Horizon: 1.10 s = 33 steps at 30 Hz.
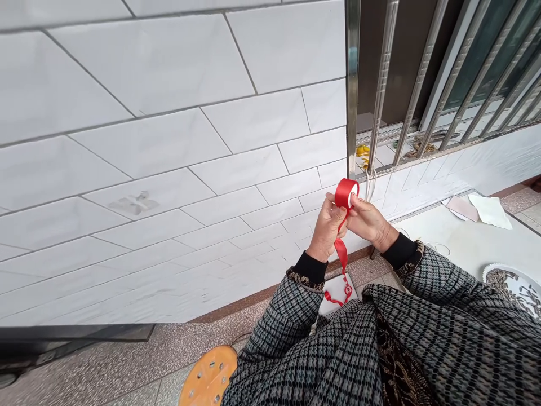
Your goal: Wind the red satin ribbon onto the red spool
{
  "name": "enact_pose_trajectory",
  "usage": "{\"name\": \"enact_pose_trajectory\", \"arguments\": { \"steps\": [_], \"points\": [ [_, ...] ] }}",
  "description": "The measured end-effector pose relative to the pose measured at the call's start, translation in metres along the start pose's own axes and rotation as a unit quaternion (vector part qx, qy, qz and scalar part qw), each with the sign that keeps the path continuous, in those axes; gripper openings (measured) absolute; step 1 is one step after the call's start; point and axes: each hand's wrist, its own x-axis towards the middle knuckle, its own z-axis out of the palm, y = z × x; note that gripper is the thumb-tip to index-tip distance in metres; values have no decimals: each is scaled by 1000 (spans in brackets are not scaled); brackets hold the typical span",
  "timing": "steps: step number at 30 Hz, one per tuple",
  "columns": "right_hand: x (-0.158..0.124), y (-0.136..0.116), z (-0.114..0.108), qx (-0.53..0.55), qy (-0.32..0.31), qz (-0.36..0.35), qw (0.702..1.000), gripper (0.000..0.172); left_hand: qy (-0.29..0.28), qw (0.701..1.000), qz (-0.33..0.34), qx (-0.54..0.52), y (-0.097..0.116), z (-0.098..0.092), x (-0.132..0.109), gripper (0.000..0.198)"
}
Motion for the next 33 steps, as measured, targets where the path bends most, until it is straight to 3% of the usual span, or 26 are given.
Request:
{"name": "enact_pose_trajectory", "arguments": {
  "steps": [4, 10, 16, 19, 21, 23, 26, 29, 31, 33],
  "points": [
    [3, 4, -1, 17, 2, -8, 1000, 44, 11, 1000, 19, -2, -2, -1, -2, 70],
    [1, 10, 8, 10, -1, -15, 1000, 38, -14, 1000, -15, -19, 0, -13, -3, 77],
    [-1, 20, 4, 11, -5, 33, 999, 40, -56, 998, -39, 1, 7, -23, -5, 74],
    [-1, 7, 0, -18, -11, 40, 999, 43, -52, 997, -46, 17, 12, -26, -11, 74],
    [2, -13, -3, -110, -24, 17, 994, 46, -49, 996, -63, 33, 17, -30, -15, 74],
    [8, -38, -5, -276, -57, -51, 958, 50, -50, 993, -88, 54, 20, -34, -19, 74],
    [19, -70, -4, -508, -178, -134, 832, 41, -54, 987, -129, 83, 23, -39, -23, 75],
    [26, -84, -2, -594, -270, -172, 738, 19, -42, 985, -133, 98, 23, -37, -26, 78],
    [27, -86, 0, -616, -261, -184, 720, 15, -21, 989, -104, 103, 23, -32, -27, 76],
    [25, -87, 0, -624, -227, -186, 724, 15, 8, 991, -66, 112, 24, -28, -29, 69]
  ]
}}
